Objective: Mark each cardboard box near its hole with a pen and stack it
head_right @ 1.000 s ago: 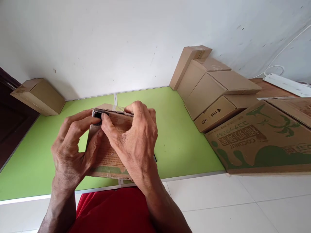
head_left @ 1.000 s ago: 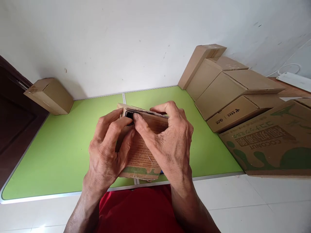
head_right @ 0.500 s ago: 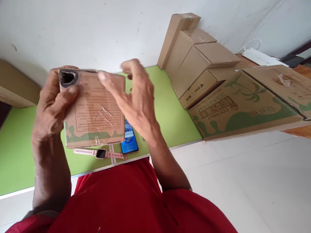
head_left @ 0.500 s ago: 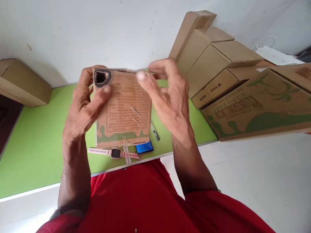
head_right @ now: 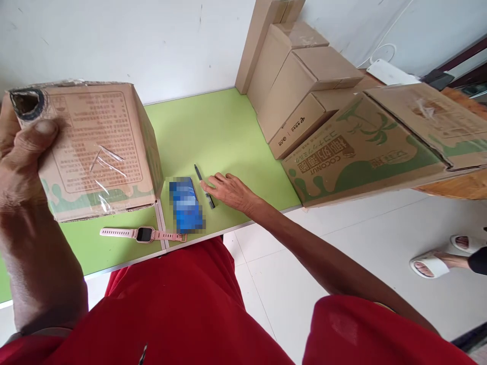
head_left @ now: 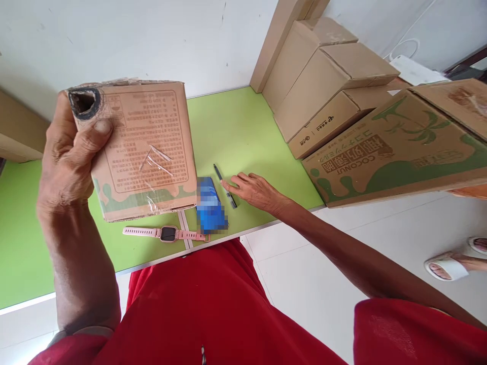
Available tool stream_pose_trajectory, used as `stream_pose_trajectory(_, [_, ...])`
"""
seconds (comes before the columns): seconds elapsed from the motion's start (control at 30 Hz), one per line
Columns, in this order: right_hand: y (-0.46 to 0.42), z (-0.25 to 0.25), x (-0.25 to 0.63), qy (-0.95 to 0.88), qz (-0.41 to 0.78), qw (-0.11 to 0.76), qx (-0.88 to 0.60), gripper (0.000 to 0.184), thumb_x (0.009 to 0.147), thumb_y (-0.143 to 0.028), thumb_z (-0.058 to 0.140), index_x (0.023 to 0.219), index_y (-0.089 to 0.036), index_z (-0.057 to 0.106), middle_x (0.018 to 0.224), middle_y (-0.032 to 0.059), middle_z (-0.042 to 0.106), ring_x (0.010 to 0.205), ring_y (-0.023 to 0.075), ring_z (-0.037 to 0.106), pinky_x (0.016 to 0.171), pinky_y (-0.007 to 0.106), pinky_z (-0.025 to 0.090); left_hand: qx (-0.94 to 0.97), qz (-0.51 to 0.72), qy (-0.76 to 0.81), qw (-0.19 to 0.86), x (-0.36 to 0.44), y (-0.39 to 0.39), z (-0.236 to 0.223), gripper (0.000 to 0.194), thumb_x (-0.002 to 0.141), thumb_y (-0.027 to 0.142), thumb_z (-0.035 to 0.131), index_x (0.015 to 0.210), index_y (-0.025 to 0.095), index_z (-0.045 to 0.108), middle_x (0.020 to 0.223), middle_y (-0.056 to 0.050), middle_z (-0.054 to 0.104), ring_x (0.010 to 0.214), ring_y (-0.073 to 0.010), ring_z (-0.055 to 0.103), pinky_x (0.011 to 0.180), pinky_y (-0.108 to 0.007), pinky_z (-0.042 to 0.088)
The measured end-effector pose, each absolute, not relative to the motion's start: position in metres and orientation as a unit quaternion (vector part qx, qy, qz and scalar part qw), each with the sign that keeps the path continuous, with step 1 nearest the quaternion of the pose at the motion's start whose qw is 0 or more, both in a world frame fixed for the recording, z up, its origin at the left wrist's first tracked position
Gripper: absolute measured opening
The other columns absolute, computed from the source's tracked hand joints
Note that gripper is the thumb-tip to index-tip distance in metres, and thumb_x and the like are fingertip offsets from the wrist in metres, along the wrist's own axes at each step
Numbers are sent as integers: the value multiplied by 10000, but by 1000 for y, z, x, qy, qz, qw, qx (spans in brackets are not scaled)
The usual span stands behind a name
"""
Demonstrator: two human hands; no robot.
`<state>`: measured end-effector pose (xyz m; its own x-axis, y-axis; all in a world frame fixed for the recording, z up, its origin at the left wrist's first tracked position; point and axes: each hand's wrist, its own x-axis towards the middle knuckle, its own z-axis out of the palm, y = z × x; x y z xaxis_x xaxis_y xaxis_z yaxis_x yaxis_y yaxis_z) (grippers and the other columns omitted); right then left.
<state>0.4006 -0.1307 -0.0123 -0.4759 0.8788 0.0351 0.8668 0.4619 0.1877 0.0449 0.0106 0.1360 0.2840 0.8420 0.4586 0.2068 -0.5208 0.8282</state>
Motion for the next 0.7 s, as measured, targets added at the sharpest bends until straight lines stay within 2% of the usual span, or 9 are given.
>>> stream_pose_trajectory(0.17, [-117,-14,401,873,105,53,473,523,1036,98,421,1356,-161,744,1110,129,817,973,238,684,725,357,447,760,460,321,328,47,12,140,648,836,816,831,1253,326,752,1251,59,765,1303,-400,646,1249,-693,499])
stream_pose_trajectory(0.27, [-114,-13,402,871,84,49,481,439,1027,84,451,1185,-170,772,1052,118,811,923,224,674,718,346,420,777,456,313,303,47,11,142,707,838,832,816,1335,336,738,1288,44,755,1329,-405,651,1251,-710,484])
stream_pose_trajectory(0.4, [-110,-5,417,847,46,-3,529,358,1004,45,483,992,-191,752,939,101,791,784,212,666,678,344,416,777,450,328,294,47,7,140,631,886,723,829,1403,383,703,1343,65,760,1309,-376,659,1211,-706,524])
stream_pose_trajectory(0.47, [-105,7,427,793,43,-109,598,234,998,-70,544,904,-213,704,830,77,751,668,212,629,637,355,425,775,453,316,306,48,5,138,623,893,669,853,1405,351,697,1321,25,764,1228,-338,680,1114,-640,597])
stream_pose_trajectory(0.53, [-97,28,430,694,26,-318,645,115,982,-221,602,878,-260,630,695,13,674,572,213,605,599,361,452,764,455,319,328,50,2,135,611,931,614,840,1433,309,673,1304,-34,759,1171,-305,693,1017,-546,646])
stream_pose_trajectory(0.63, [-89,79,412,532,-69,-647,541,77,973,-371,625,920,-333,583,584,-53,613,486,221,637,542,372,496,750,456,325,352,53,-5,132,654,941,599,814,1487,291,629,1305,-90,759,1138,-304,727,932,-476,678])
stream_pose_trajectory(0.7, [-90,115,383,509,-131,-729,439,78,969,-412,624,956,-349,668,705,4,743,596,248,745,566,405,553,751,451,328,353,54,-11,130,682,940,579,793,1525,289,596,1345,-120,759,1158,-322,751,924,-470,690])
